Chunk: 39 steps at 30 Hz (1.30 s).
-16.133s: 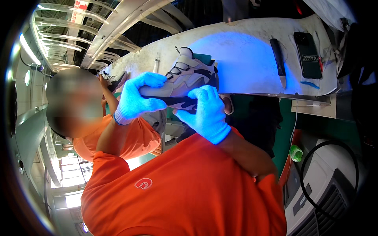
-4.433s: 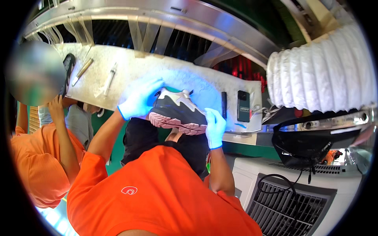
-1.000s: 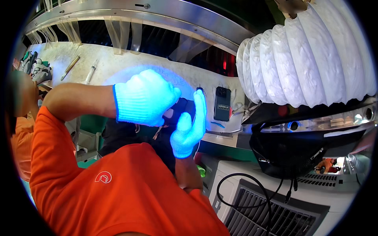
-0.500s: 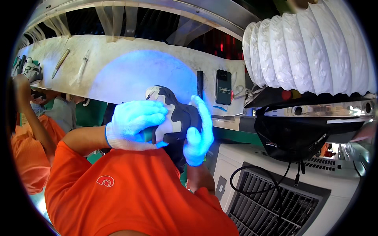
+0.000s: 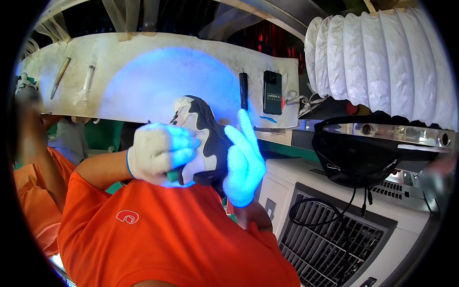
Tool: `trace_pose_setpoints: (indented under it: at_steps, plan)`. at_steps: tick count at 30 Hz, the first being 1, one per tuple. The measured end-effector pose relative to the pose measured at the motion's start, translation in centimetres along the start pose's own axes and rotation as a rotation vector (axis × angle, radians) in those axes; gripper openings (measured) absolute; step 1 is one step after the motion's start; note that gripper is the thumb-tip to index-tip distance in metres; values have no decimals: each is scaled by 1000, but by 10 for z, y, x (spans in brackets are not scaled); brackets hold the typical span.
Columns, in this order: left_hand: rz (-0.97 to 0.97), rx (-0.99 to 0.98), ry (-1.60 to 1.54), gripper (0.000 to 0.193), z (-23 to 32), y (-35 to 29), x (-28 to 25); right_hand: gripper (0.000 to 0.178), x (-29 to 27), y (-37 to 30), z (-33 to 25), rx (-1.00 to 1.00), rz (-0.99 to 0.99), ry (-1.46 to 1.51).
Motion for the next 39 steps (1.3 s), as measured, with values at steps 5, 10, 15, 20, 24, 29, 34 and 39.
trace_pose_setpoints:
  at_steps: [5,10,15,20,24,29,34,39]
  plan:
    - [46,-407,-187,102,-61,7,-72,111,40,-12,-20,-315,-15,29]
    - [-79,-563,-128,141,-36,-26,-71,96,36,37,55,-126,88,93]
    - [-196,-794,7,139,-43,-46,-97,83,7,115,164,106,246,-990]
    - [-293,-853,68,136,-51,-68,-108,71,26,122,193,137,48,-961]
    - [-384,-940,74,133,-51,-64,-106,44,39,125,193,39,-182,-547]
    - [-436,-986,159,132,-54,-54,-101,28,98,126,82,181,2,1045]
    - [-491,-1007,229,134,-51,-37,-95,33,178,161,46,188,-47,1646]
    - [-468,-978,247,135,-50,-34,-92,41,169,166,35,-61,-152,1481]
Point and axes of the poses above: each hand's wrist, its own y-axis towards the middle knuckle, its own x-axis out of the palm, z = x × y, the point moved 10 cm from there along y, towards the middle knuckle, and after that the axes turned 8 degrees about -z, right-handed, at the moved point
